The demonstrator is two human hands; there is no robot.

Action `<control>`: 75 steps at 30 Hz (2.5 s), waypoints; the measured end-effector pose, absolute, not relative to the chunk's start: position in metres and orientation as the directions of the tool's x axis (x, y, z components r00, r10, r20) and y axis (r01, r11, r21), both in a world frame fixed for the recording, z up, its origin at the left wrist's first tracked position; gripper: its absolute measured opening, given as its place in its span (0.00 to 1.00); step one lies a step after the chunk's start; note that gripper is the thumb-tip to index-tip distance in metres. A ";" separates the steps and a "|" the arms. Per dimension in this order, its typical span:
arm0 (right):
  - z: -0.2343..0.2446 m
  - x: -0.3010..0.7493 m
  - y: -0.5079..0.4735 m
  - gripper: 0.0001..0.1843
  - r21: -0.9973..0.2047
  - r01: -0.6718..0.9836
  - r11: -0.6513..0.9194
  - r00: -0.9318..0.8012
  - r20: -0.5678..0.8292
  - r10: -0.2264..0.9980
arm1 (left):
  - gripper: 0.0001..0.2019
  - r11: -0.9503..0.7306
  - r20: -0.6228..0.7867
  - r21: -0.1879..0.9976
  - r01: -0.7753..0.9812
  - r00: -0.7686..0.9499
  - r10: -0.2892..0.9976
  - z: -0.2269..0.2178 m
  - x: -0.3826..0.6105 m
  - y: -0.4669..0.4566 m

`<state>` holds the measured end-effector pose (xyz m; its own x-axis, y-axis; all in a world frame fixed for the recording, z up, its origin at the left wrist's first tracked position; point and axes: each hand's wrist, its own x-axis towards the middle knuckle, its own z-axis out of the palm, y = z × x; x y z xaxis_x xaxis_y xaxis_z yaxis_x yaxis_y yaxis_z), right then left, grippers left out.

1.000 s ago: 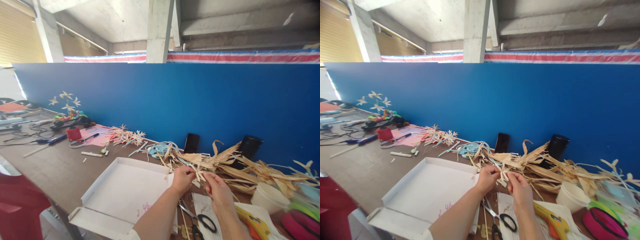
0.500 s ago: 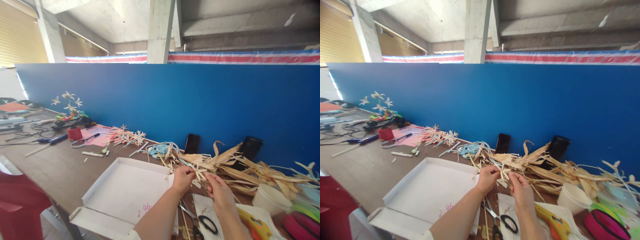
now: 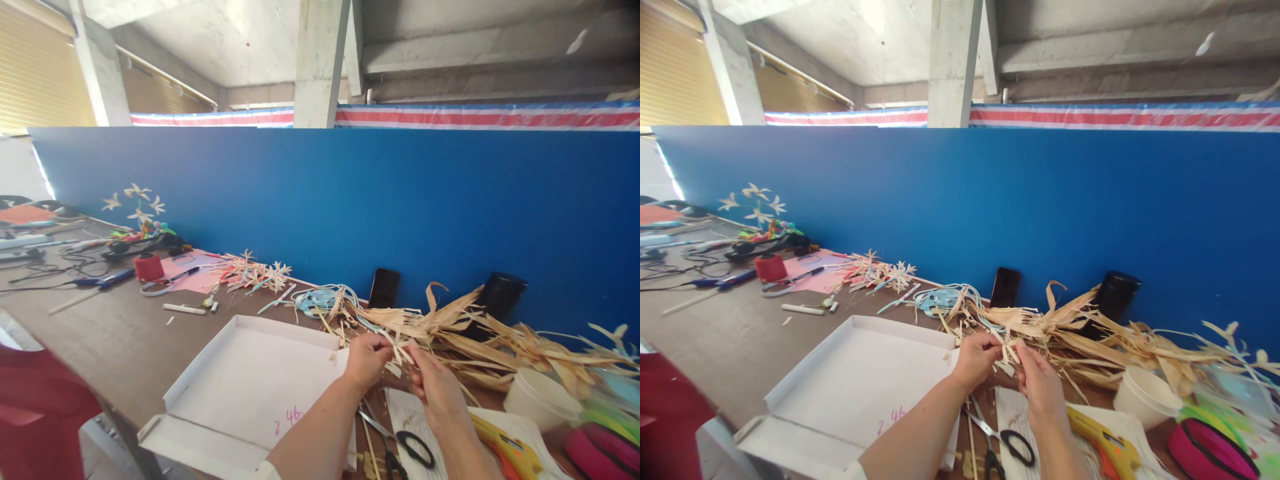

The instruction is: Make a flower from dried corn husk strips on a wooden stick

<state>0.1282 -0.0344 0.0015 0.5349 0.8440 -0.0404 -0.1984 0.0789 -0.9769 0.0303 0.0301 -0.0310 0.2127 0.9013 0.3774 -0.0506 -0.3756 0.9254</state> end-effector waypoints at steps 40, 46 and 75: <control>-0.010 0.133 -0.029 0.18 -0.978 -0.176 0.112 0.549 -0.003 0.836 | 0.07 -0.361 0.371 0.929 -0.085 0.216 0.903 -0.031 0.032 0.029; -0.007 0.131 -0.031 0.18 -0.975 -0.199 0.101 0.558 -0.028 0.829 | 0.08 -0.420 0.417 0.907 -0.031 0.201 0.886 -0.031 0.032 0.030; -0.010 0.134 -0.031 0.13 -0.933 -0.331 0.144 0.495 -0.042 0.868 | 0.08 -0.579 0.550 0.807 0.116 0.209 0.809 -0.028 0.028 0.029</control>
